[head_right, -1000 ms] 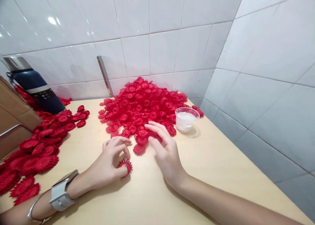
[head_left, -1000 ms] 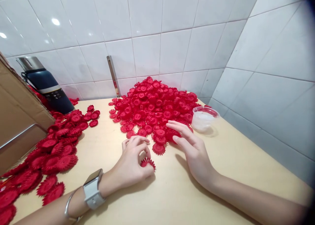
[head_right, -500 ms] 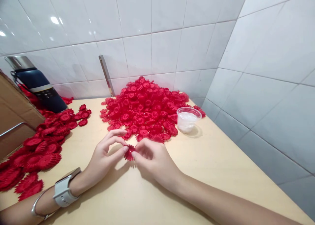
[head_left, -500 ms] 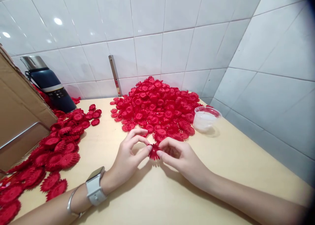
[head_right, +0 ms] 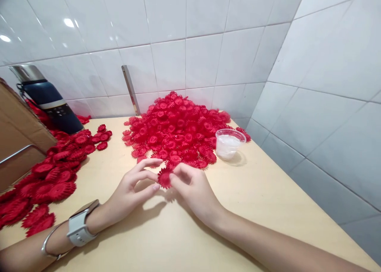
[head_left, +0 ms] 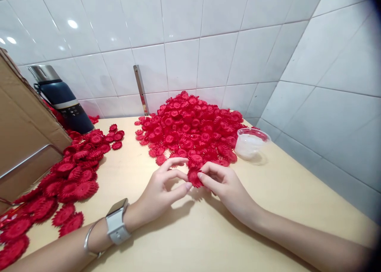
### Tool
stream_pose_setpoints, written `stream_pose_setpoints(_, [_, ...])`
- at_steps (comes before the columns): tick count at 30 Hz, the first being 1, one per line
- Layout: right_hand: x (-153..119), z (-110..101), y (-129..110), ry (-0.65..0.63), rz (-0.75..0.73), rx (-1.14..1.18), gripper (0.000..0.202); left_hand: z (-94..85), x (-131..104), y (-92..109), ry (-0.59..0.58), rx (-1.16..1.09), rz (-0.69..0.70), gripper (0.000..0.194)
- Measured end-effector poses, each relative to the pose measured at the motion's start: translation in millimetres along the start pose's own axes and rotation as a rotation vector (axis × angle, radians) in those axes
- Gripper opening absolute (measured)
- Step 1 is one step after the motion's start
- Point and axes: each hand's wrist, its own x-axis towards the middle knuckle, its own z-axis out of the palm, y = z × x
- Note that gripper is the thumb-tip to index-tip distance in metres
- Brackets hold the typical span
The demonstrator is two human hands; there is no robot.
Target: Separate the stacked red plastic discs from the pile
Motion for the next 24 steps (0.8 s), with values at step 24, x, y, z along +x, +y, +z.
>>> stream_pose_setpoints(24, [-1.1,-1.5,0.0,-0.118,-0.020,0.068,0.019,-2.7,1.2,-3.1,-0.031,-0.138,-0.029,0.012])
